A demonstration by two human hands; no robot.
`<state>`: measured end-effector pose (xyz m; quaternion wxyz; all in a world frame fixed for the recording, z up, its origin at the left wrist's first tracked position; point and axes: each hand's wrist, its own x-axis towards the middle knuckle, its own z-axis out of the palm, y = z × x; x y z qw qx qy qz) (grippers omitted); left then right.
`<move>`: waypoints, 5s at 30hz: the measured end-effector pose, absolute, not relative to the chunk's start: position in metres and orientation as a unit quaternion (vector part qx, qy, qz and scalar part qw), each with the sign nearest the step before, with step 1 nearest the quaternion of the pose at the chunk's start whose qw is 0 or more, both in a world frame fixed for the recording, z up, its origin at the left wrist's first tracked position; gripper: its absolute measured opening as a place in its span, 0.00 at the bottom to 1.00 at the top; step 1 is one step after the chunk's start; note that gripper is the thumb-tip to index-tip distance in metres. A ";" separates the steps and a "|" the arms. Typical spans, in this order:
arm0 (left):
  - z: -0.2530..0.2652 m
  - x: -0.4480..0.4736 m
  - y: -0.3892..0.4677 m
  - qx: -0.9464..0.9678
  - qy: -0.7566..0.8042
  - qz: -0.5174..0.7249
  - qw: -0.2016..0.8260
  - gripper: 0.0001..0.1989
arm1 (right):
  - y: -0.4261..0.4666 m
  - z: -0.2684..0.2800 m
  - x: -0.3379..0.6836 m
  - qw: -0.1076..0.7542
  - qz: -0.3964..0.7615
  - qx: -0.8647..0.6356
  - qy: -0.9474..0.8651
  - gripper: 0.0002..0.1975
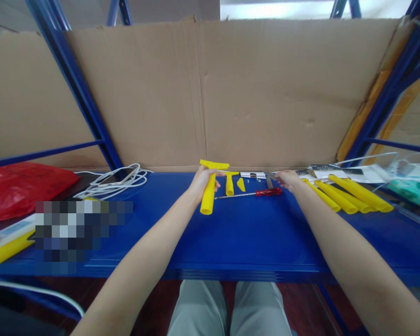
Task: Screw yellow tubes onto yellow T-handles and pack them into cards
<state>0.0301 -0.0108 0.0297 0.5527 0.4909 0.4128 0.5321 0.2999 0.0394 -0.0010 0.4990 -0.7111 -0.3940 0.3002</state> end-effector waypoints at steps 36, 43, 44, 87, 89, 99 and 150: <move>0.016 0.034 -0.008 0.502 0.467 0.508 0.522 0.18 | 0.050 -0.025 0.304 0.261 0.074 -0.779 -0.565 0.07; 0.014 0.035 -0.008 0.509 0.462 0.508 0.519 0.18 | 0.049 -0.023 0.304 0.223 0.061 -0.772 -0.591 0.08; 0.014 0.035 -0.008 0.510 0.460 0.509 0.519 0.18 | 0.048 -0.023 0.304 0.219 0.060 -0.772 -0.593 0.09; -0.004 0.035 -0.014 0.889 0.411 0.201 -0.023 0.24 | 0.055 -0.020 0.305 0.099 0.030 -0.791 -0.603 0.18; -0.003 0.036 -0.015 0.890 0.407 0.201 -0.036 0.24 | 0.057 -0.021 0.306 0.102 0.037 -0.791 -0.602 0.18; 0.001 0.037 -0.017 0.894 0.386 0.167 -0.155 0.24 | 0.049 -0.017 0.303 0.144 0.017 -0.787 -0.600 0.16; 0.006 0.029 -0.015 0.780 0.568 0.233 -0.117 0.20 | 0.030 -0.009 0.229 0.186 0.089 -0.729 -0.653 0.15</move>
